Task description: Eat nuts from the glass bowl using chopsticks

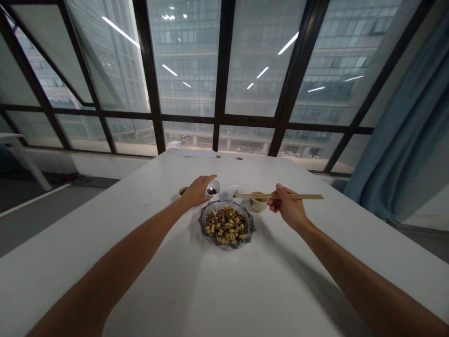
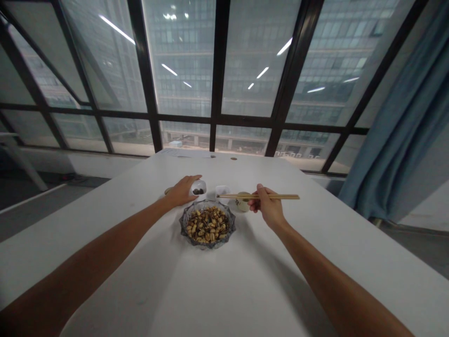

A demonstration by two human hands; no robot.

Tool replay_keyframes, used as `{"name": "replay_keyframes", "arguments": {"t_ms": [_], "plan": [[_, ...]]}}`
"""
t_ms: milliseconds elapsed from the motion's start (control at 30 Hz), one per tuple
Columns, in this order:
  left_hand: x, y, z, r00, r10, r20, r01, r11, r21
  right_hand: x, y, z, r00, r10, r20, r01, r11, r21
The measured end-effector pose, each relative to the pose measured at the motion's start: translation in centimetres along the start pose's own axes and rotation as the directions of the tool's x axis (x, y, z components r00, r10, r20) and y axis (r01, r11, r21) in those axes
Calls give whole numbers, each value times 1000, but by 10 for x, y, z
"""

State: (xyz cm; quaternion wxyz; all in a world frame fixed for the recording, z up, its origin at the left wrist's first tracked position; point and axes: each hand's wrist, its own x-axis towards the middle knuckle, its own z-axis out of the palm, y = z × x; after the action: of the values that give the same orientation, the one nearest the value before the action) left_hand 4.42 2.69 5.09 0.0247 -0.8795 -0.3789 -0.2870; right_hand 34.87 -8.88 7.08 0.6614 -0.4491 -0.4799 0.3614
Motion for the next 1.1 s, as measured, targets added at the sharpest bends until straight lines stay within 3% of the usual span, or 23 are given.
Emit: {"name": "replay_keyframes", "arguments": {"t_ms": [167,300,433,600,733,833,1000,1100], "plan": [[-5,1,0,1000,12,-12,-13,999,-40,-8,-1,8,998,-68,-13,67,997,-45],[-4,2,3,1000,-7,11,7,1000,-18,-17,-2,29,986,-161,-30,158,983,-90],[-3,2,3,999,-4,38,4,1000,5,-12,6,60,979,-191,74,200,967,-155],[-4,-1,4,999,11,33,-12,1000,14,6,18,85,965,-130,226,174,967,-184],[-3,-4,6,998,-14,55,11,998,62,4,-4,71,972,-148,182,184,963,-195],[0,-8,7,994,-79,80,73,994,82,-4,-31,47,970,-28,242,92,962,-259],[7,-15,7,977,-179,118,168,981,96,-13,-52,26,884,246,397,-60,903,-426],[2,-20,4,977,-183,105,168,976,136,-17,-43,32,860,270,434,-56,893,-446]]}}
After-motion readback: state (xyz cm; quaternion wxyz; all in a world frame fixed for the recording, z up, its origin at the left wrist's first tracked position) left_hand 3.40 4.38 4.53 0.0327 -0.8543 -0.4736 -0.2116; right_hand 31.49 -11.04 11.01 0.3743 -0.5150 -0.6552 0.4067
